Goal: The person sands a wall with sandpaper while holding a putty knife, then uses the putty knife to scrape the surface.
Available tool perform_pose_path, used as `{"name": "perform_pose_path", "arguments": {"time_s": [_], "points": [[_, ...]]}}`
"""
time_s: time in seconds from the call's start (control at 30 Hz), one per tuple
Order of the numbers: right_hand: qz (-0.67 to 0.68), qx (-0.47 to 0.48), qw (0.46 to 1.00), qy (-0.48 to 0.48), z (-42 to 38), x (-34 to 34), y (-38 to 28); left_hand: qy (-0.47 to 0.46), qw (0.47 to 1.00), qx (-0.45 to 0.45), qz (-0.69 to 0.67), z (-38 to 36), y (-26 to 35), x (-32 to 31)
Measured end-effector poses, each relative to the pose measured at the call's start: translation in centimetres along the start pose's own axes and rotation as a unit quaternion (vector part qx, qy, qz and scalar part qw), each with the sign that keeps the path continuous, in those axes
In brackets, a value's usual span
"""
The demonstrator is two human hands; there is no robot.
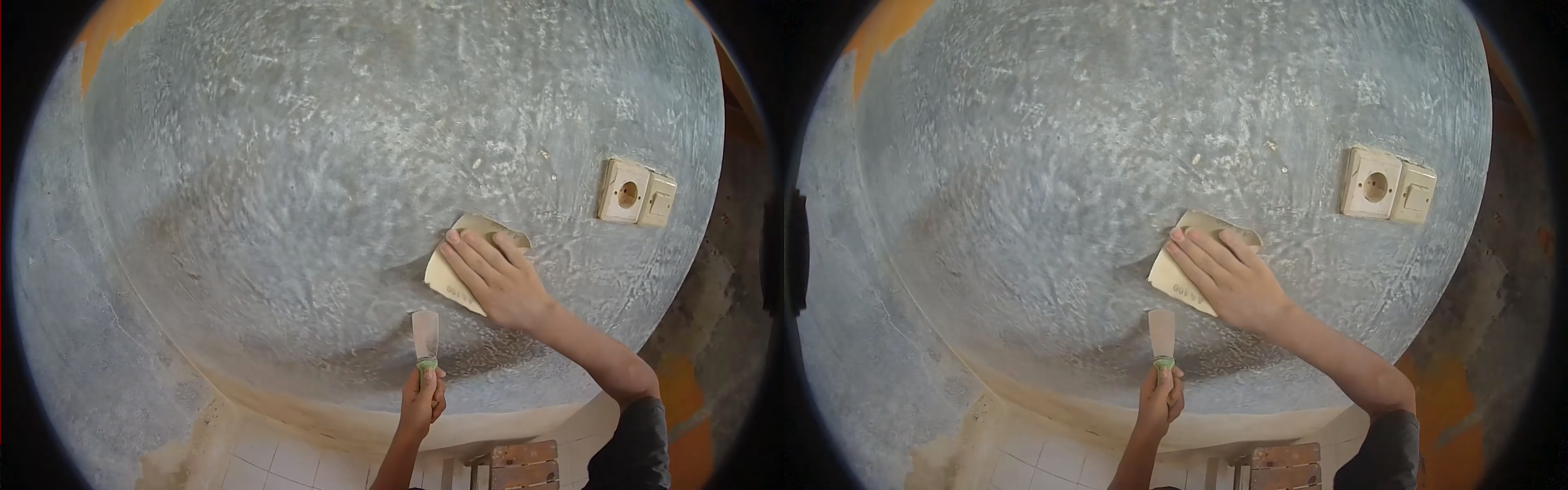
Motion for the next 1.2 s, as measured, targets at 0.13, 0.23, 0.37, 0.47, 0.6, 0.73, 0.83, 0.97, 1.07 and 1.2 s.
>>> {"name": "perform_pose_path", "arguments": {"time_s": [0.13,0.23,0.37,0.47,0.6,0.73,0.83,0.97,1.07,1.2], "points": [[-0.027,-0.098,0.989,0.109,1.6,1.4,0.7,0.000,1.000,-0.004,0.000,0.2,0.1,1.0],[-0.031,-0.108,0.988,0.105,0.4,-0.5,-1.0,0.019,1.000,-0.003,-0.004,0.3,0.8,1.9],[0.027,0.027,0.998,-0.059,1.7,-0.1,-1.8,0.008,1.000,0.009,-0.017,1.0,2.6,3.6],[-0.114,-0.194,0.953,0.204,3.5,0.3,-1.3,-0.016,0.999,0.017,-0.039,2.1,3.9,5.7],[-0.095,-0.008,0.994,0.046,1.7,-4.9,-8.2,-0.080,0.994,0.050,-0.053,3.1,7.2,9.0],[-0.143,-0.234,0.947,0.164,6.6,-3.5,-8.6,-0.121,0.992,0.017,0.032,4.5,9.9,13.7],[-0.189,-0.322,0.902,0.218,7.5,-6.0,-10.9,-0.117,0.992,0.026,0.029,5.1,11.4,16.7],[-0.045,-0.199,0.977,0.058,3.5,-11.6,-20.3,-0.106,0.991,0.077,-0.004,5.5,12.5,19.6],[-0.133,-0.306,0.926,0.178,6.8,-8.8,-17.2,-0.101,0.989,0.106,-0.027,5.4,12.0,21.9],[-0.145,-0.374,0.878,0.263,8.1,-8.4,-15.4,-0.092,0.985,0.140,-0.045,4.4,11.3,23.5]]}}
Point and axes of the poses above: each hand's wrist, its own z-axis towards the middle knuckle, its own x-axis out of the back of the hand, y = z × x, the point moved 1 cm from there along z, towards the middle knuckle, and after that the axes turned 15 degrees about y, right-handed, at the moved point
